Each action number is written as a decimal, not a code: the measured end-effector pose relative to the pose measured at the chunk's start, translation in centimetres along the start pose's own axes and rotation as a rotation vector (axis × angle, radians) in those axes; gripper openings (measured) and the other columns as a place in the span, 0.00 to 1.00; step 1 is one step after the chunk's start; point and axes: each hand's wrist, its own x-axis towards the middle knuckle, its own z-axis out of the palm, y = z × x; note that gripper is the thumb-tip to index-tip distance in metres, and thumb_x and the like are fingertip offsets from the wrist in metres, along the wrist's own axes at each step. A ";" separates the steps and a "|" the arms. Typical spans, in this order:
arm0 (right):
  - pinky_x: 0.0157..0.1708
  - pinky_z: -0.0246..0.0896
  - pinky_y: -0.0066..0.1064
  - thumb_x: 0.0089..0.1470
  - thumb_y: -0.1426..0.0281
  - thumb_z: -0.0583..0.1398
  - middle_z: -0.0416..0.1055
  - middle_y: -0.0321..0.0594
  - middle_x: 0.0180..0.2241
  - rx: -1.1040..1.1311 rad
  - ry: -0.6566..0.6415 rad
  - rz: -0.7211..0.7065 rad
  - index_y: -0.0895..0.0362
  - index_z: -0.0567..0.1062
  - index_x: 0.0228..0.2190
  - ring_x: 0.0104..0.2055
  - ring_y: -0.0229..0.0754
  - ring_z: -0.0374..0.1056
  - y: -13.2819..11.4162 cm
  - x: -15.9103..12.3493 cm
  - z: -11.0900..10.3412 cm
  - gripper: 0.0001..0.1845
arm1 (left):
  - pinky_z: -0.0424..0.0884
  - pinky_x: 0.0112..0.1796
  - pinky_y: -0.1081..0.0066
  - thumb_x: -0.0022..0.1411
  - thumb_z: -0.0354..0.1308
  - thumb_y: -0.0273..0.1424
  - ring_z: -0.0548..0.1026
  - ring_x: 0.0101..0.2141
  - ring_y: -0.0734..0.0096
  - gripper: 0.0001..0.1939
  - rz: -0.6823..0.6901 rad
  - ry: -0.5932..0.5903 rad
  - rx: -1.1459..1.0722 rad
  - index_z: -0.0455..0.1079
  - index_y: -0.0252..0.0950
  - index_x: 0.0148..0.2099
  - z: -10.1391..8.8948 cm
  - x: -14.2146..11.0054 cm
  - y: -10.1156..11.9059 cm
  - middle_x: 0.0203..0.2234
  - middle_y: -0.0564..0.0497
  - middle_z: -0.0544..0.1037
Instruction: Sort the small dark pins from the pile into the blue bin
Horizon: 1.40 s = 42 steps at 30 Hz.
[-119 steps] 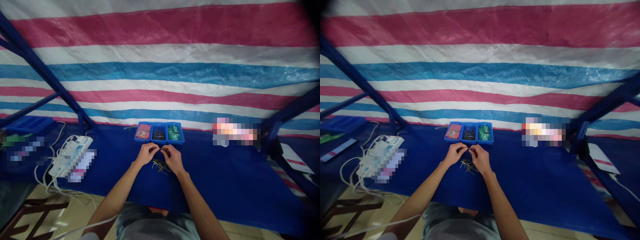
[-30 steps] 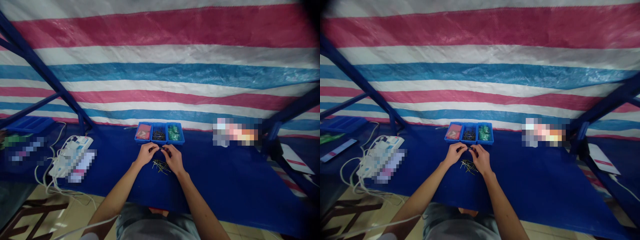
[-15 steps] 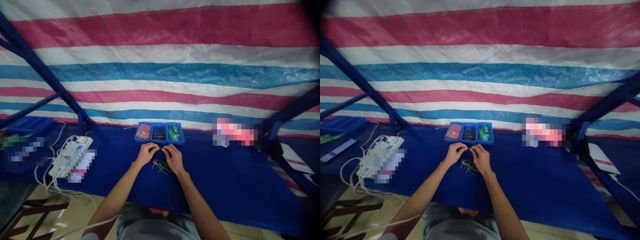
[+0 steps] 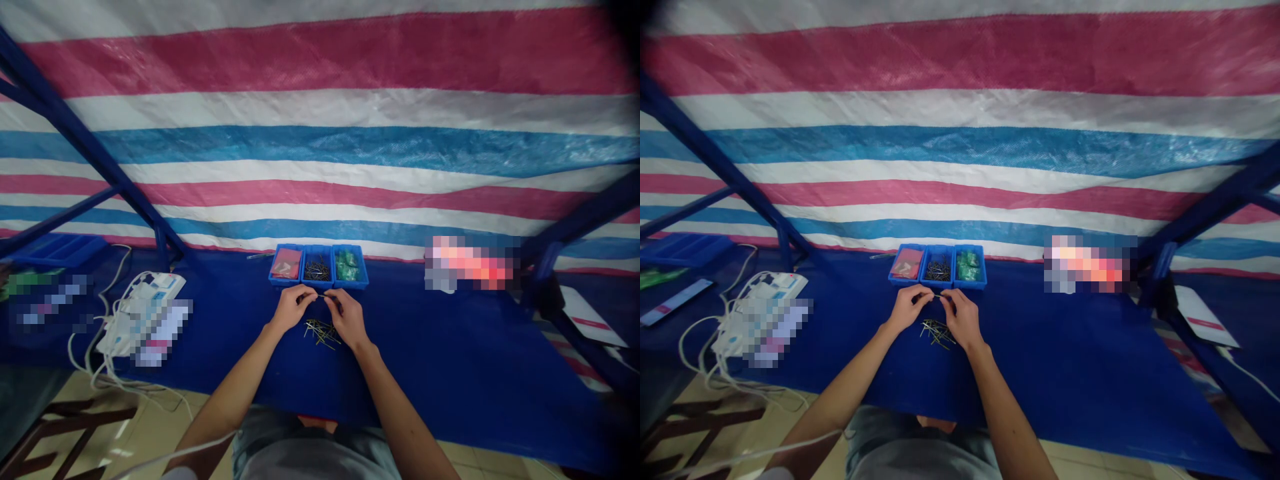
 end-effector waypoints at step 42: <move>0.33 0.61 0.31 0.66 0.65 0.53 0.72 0.40 0.34 0.009 0.000 -0.001 0.53 0.74 0.37 0.33 0.41 0.68 -0.1 0.1 -0.1 0.11 | 0.69 0.32 0.73 0.67 0.57 0.36 0.75 0.28 0.71 0.12 -0.018 -0.001 -0.003 0.77 0.34 0.36 0.0 0.0 -0.1 0.28 0.49 0.81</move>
